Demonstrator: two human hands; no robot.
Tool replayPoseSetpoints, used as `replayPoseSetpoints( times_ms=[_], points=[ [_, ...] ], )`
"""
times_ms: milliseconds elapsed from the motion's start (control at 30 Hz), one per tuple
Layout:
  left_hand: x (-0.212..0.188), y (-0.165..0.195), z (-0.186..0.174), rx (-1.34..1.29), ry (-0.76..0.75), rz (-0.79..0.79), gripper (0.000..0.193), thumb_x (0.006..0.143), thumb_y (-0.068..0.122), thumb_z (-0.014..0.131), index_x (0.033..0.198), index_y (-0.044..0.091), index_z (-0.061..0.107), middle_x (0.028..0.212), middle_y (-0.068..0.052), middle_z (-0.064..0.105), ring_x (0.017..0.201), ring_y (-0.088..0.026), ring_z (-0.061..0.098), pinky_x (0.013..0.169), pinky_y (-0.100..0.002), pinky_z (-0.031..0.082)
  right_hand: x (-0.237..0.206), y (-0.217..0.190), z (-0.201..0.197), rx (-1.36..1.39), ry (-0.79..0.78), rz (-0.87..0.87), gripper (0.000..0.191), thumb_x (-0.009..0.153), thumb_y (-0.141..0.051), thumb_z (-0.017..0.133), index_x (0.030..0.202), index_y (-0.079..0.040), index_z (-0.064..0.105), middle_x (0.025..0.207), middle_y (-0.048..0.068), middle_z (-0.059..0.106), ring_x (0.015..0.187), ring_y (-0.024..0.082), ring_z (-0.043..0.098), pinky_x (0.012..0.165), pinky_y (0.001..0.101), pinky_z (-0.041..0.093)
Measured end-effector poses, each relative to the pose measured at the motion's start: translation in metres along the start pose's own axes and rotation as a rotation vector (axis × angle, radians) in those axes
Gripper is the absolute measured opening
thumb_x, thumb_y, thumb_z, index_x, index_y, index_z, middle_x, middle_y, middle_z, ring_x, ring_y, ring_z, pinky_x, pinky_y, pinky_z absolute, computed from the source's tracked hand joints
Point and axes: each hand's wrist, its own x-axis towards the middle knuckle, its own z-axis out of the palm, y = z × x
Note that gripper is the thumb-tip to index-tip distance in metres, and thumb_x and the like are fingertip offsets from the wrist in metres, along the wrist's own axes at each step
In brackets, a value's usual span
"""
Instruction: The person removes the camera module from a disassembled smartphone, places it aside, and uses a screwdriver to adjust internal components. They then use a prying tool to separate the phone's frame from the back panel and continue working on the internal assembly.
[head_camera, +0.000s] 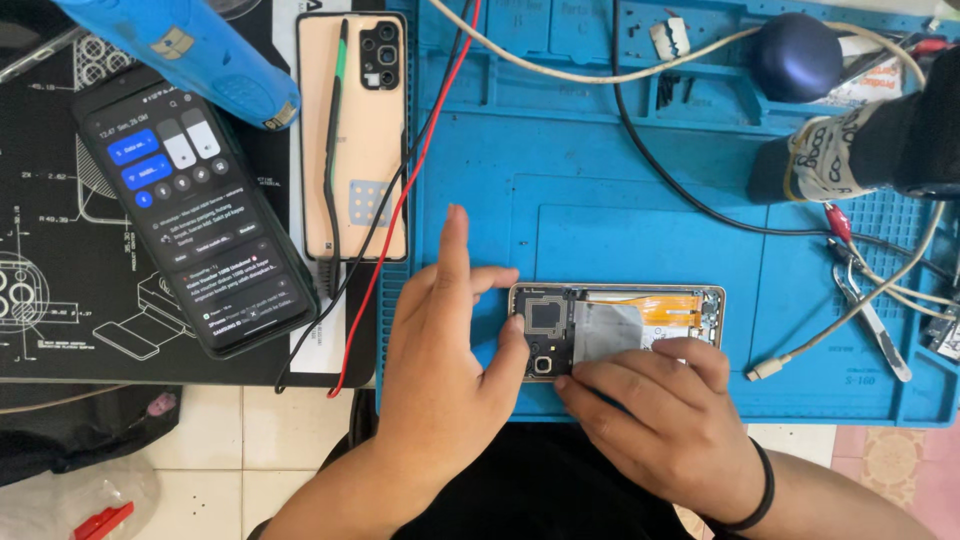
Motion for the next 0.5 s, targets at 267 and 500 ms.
replayPoseSetpoints(
  times_ms=[267,500],
  points=[
    [0.005,0.009,0.013,0.079,0.067,-0.005,0.091,0.086,0.013,0.079,0.157,-0.008,0.027,0.102,-0.007,0.068,0.103,-0.027,0.060,0.098,-0.042,0.045,-0.008,-0.005,0.002,0.024,0.099,0.123,0.041,0.080,-0.039,0.082,0.116,-0.020,0.076,0.109,0.001,0.061,0.096,0.020,0.058,0.093,0.0422,0.039],
    [0.009,0.011,0.014,0.098,0.059,0.014,0.089,0.086,0.013,0.079,0.156,-0.008,0.029,0.103,-0.007,0.067,0.103,-0.026,0.059,0.099,-0.042,0.044,-0.009,0.000,0.008,-0.051,0.079,0.162,0.049,0.082,-0.052,0.078,0.117,-0.018,0.075,0.107,0.001,0.060,0.098,0.022,0.056,0.096,0.0459,0.037]
  ],
)
